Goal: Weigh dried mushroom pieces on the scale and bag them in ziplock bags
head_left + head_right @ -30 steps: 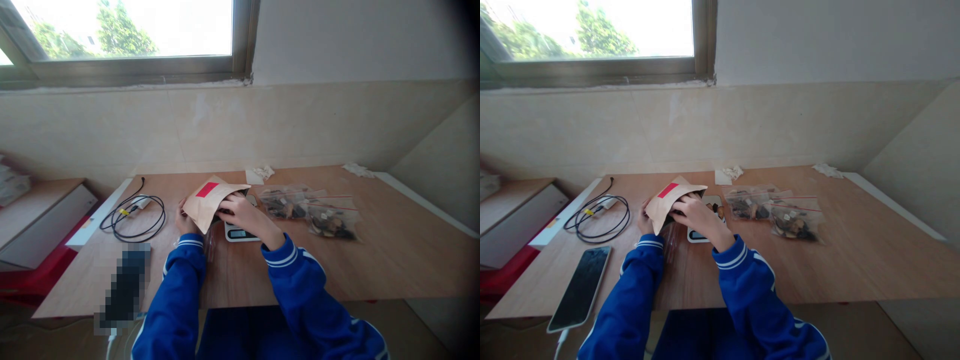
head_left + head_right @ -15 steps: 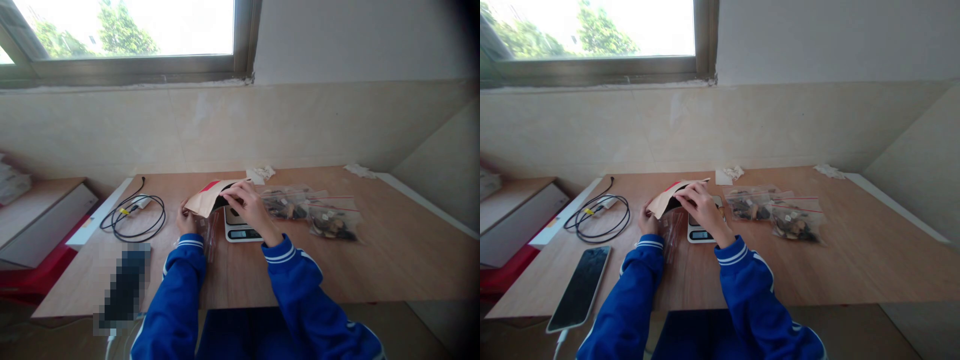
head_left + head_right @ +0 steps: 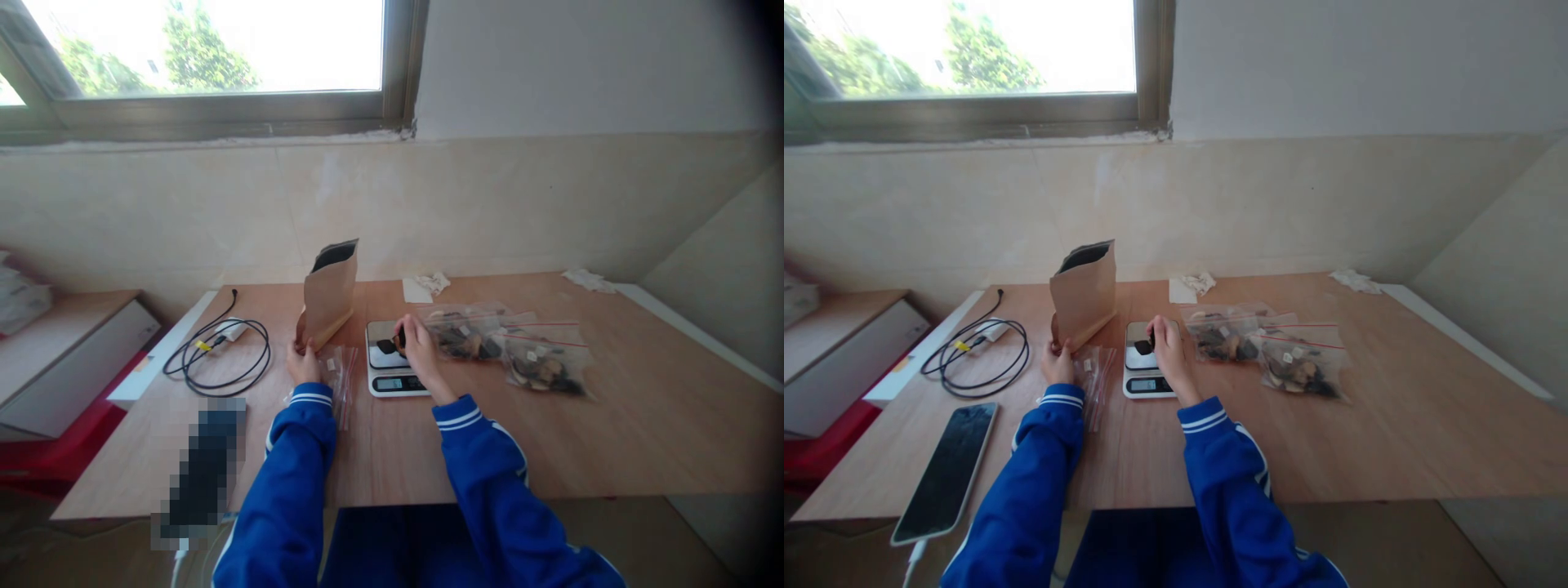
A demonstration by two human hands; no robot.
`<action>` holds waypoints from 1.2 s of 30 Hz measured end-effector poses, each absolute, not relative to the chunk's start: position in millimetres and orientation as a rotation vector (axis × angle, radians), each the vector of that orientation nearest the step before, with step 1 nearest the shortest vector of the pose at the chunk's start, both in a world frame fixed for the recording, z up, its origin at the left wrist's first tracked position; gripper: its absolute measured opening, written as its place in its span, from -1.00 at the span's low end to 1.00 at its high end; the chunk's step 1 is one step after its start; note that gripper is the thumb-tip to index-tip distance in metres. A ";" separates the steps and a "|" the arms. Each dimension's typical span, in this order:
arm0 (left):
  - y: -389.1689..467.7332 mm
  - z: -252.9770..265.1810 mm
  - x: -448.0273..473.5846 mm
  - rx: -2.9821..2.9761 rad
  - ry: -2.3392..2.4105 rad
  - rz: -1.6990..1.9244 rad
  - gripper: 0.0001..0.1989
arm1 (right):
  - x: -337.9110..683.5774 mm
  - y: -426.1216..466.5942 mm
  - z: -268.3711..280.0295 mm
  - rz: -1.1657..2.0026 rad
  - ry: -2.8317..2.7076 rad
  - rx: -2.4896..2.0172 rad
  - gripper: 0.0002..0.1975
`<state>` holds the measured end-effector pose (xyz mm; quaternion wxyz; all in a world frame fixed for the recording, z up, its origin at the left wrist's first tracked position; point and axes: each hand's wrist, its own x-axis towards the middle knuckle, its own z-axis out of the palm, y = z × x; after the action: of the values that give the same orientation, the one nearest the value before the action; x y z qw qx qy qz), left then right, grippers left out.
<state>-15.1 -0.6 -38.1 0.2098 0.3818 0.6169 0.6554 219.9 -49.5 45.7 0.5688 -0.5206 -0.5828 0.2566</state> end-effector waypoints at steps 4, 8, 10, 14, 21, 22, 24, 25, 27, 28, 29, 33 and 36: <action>-2.1 -36.0 -14.5 0.982 1.750 1.792 -0.70 | 213.8 -46.4 27.1 0.494 -1.579 -1.249 -0.62; -3.6 -34.5 -14.2 1.007 1.740 1.794 -0.70 | 206.9 -44.5 16.7 0.296 -1.878 -1.295 -0.70; -3.9 -34.2 -14.0 1.019 1.745 1.785 -0.70 | 204.4 -45.3 13.9 0.212 -1.978 -1.374 -0.72; -4.3 -33.2 -13.2 1.008 1.757 1.772 -0.71 | 203.5 -48.8 13.2 0.125 -2.002 -1.430 -0.72; -3.0 -34.5 -14.3 1.003 1.767 1.767 -0.69 | 216.3 -53.7 26.7 0.251 -1.799 -1.318 -0.70; -2.8 -34.8 -14.5 1.008 1.770 1.767 -0.69 | 219.6 -53.9 29.4 0.258 -1.773 -1.304 -0.68; -2.9 -34.9 -14.6 1.011 1.772 1.769 -0.70 | 227.1 -53.6 33.8 0.257 -1.723 -1.273 -0.66; -3.1 -34.6 -14.4 1.010 1.769 1.770 -0.70 | 231.1 -53.2 35.1 0.259 -1.696 -1.254 -0.66; -3.7 -33.2 -13.7 1.011 1.762 1.771 -0.70 | 239.2 -52.9 35.7 0.296 -1.639 -1.203 -0.65; -4.1 -32.3 -13.3 1.009 1.762 1.771 -0.70 | 243.2 -53.2 34.8 0.329 -1.607 -1.171 -0.64; -4.4 -31.3 -12.8 1.006 1.763 1.768 -0.70 | 247.1 -54.1 33.2 0.368 -1.579 -1.133 -0.64; -5.2 -28.0 -11.4 0.981 1.745 1.754 -0.70 | 260.2 -62.6 23.0 0.522 -1.572 -1.002 -0.76; -5.8 -27.1 -11.1 0.992 1.740 1.755 -0.71 | 265.7 -69.8 16.3 0.537 -1.685 -1.038 -0.89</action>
<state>-11.1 -5.8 -27.1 0.2369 0.3619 0.6349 0.6402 265.7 -69.8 16.3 0.5187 -0.4328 -0.7025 0.2237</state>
